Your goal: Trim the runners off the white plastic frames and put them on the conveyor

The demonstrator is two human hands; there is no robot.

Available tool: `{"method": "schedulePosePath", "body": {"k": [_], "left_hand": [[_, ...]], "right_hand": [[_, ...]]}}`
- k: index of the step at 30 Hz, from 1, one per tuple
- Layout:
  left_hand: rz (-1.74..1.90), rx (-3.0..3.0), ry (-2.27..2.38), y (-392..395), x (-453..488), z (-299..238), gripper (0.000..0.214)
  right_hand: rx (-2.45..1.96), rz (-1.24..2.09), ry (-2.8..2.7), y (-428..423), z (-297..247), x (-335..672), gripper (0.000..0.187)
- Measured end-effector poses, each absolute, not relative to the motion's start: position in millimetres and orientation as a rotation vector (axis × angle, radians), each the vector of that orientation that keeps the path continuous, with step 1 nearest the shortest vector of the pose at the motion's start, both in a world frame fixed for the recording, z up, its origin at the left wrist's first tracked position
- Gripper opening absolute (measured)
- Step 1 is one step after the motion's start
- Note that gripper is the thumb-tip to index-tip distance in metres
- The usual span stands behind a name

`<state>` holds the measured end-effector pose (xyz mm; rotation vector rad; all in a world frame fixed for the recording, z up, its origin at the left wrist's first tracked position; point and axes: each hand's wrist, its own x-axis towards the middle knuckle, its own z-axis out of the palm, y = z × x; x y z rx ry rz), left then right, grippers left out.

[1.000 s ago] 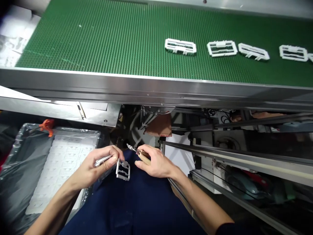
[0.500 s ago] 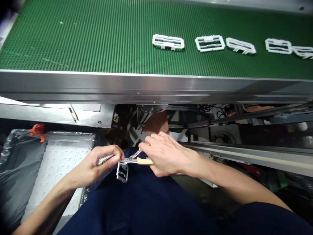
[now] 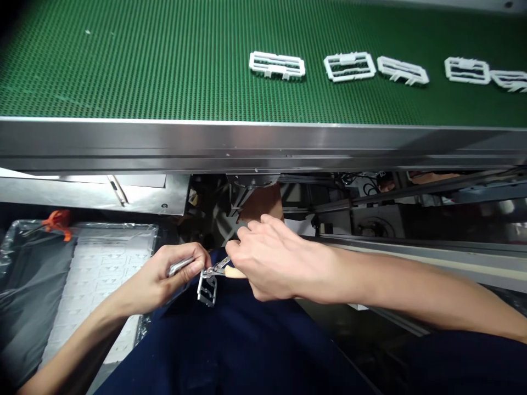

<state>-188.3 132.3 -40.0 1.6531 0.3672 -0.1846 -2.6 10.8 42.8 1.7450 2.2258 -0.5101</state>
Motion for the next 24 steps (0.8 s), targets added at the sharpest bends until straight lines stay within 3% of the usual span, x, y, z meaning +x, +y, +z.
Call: {"method": "schedulePosePath", "body": {"k": [24], "left_hand": [[-0.205,1.629,0.38,131.9,-186.2,-45.0,0.026]], "right_hand": [[1.609,-0.646,2.169,35.0,53.8,-3.0,0.01]]}}
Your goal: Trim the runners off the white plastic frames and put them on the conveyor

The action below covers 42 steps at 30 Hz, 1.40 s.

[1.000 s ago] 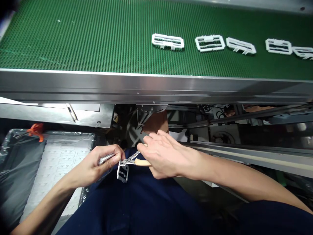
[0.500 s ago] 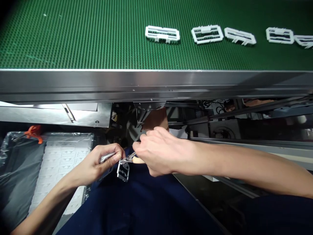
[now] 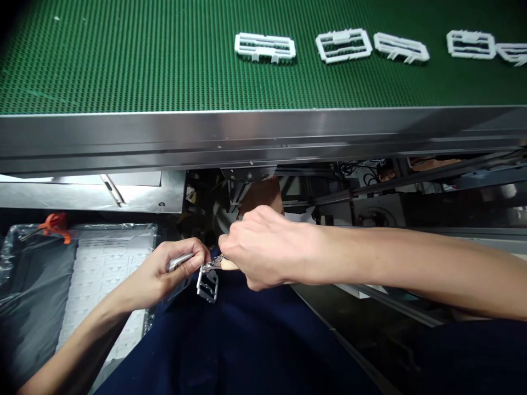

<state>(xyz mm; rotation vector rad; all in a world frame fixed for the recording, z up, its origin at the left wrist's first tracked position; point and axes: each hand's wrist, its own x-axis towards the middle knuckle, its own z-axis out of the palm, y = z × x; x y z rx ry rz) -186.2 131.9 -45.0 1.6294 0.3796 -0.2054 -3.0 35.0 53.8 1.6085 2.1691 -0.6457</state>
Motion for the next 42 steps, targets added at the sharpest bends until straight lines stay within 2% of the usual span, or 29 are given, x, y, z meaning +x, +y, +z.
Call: {"method": "schedulePosePath", "body": {"k": [5,9,15,22,25,30,36,42], "left_hand": [[-0.191,1.595,0.395,131.4,-186.0,-46.7,0.027],[-0.123,1.514,0.449,131.1,-185.8,-50.1,0.027],[-0.11,1.251,0.543,123.7,-188.9,-66.6,0.023],[-0.139,0.978,0.569,115.5,-193.4,-89.0,0.043],[-0.076,0.855,0.632,116.0,-193.0,-95.5,0.04],[-0.006,0.62,0.674,117.6,-191.9,-96.2,0.042],[-0.03,0.5,0.642,110.7,-190.9,-88.0,0.035],[-0.057,0.515,0.618,107.2,-196.9,-93.1,0.039]], "right_hand": [[1.578,-0.71,2.172,40.4,51.3,-0.4,0.012],[1.717,-0.859,2.092,29.9,38.8,10.6,0.003],[2.065,-1.095,1.745,5.4,20.0,30.2,0.027],[2.347,-1.076,1.637,-17.1,-5.5,24.7,0.019],[2.387,-1.054,1.75,-21.8,-14.9,21.7,0.017],[2.358,-0.947,1.954,-17.0,-19.9,17.1,0.027],[2.243,-0.805,2.09,-6.0,-14.0,15.8,0.027],[2.106,-0.768,2.214,-1.5,-10.4,21.6,0.023]]}}
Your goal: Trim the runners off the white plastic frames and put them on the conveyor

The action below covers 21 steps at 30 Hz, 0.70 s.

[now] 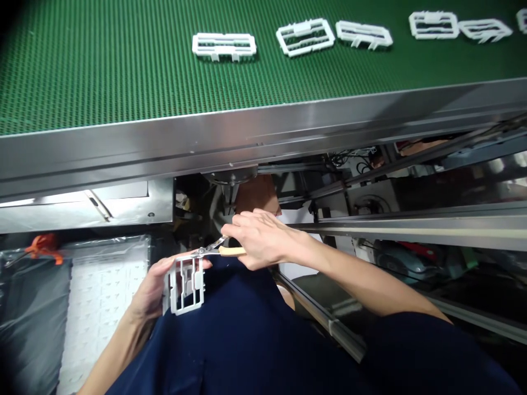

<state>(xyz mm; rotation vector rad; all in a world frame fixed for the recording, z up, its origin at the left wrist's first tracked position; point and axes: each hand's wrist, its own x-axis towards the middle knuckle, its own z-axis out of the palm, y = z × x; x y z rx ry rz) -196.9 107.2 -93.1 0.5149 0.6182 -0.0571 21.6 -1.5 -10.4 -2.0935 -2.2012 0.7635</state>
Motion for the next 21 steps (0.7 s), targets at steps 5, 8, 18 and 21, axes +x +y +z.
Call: {"method": "schedulePosePath", "body": {"k": [5,8,18,21], "left_hand": [[-0.076,0.641,0.575,104.7,-200.6,-96.6,0.04],[-0.08,0.661,0.554,103.0,-200.0,-93.5,0.039],[-0.107,0.693,0.518,102.8,-198.3,-90.2,0.042],[-0.12,0.697,0.511,103.0,-198.1,-89.7,0.042]], "right_hand": [[-2.051,0.775,-2.286,1.5,-6.8,24.3,0.026],[-2.056,0.807,-2.311,1.9,-4.4,25.1,0.023],[-2.013,0.898,-2.259,-2.7,-5.1,27.8,0.014],[-2.012,0.916,-2.24,-3.3,-6.1,27.9,0.012]]}}
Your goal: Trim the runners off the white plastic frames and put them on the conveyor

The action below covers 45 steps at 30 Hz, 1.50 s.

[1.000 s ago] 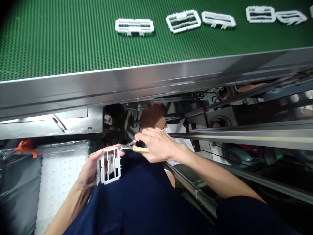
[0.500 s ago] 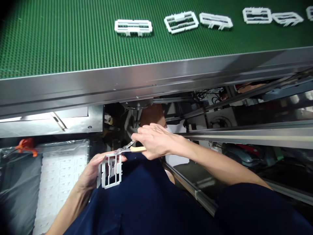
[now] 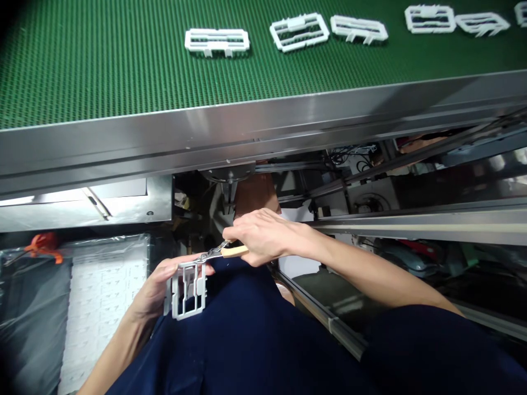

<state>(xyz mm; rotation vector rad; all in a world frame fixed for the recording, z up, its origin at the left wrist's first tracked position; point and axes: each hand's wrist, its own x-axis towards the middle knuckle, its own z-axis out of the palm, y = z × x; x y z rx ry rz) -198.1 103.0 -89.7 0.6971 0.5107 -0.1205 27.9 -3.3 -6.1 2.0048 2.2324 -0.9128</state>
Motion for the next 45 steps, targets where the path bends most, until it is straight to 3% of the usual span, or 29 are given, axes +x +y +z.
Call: {"method": "schedulePosePath", "body": {"k": [8,13,20,24,45], "left_hand": [[-0.065,0.612,0.515,101.7,-196.7,-94.4,0.043],[0.02,0.489,0.585,104.9,-193.7,-97.4,0.041],[0.168,0.393,0.666,119.5,-178.3,-99.9,0.039],[0.172,0.384,0.667,124.9,-173.2,-100.7,0.038],[0.243,0.315,0.678,130.5,-170.3,-100.7,0.037]], "right_hand": [[2.118,-1.159,2.188,-4.0,-17.4,29.0,0.004],[2.561,-1.5,1.931,-9.0,-36.1,19.5,0.023],[2.888,-2.467,1.362,-10.0,-61.6,-30.0,0.022],[3.078,-2.438,1.277,-4.2,-60.4,-34.0,0.019],[3.083,-2.65,1.122,7.4,-56.9,-43.6,0.018]]}}
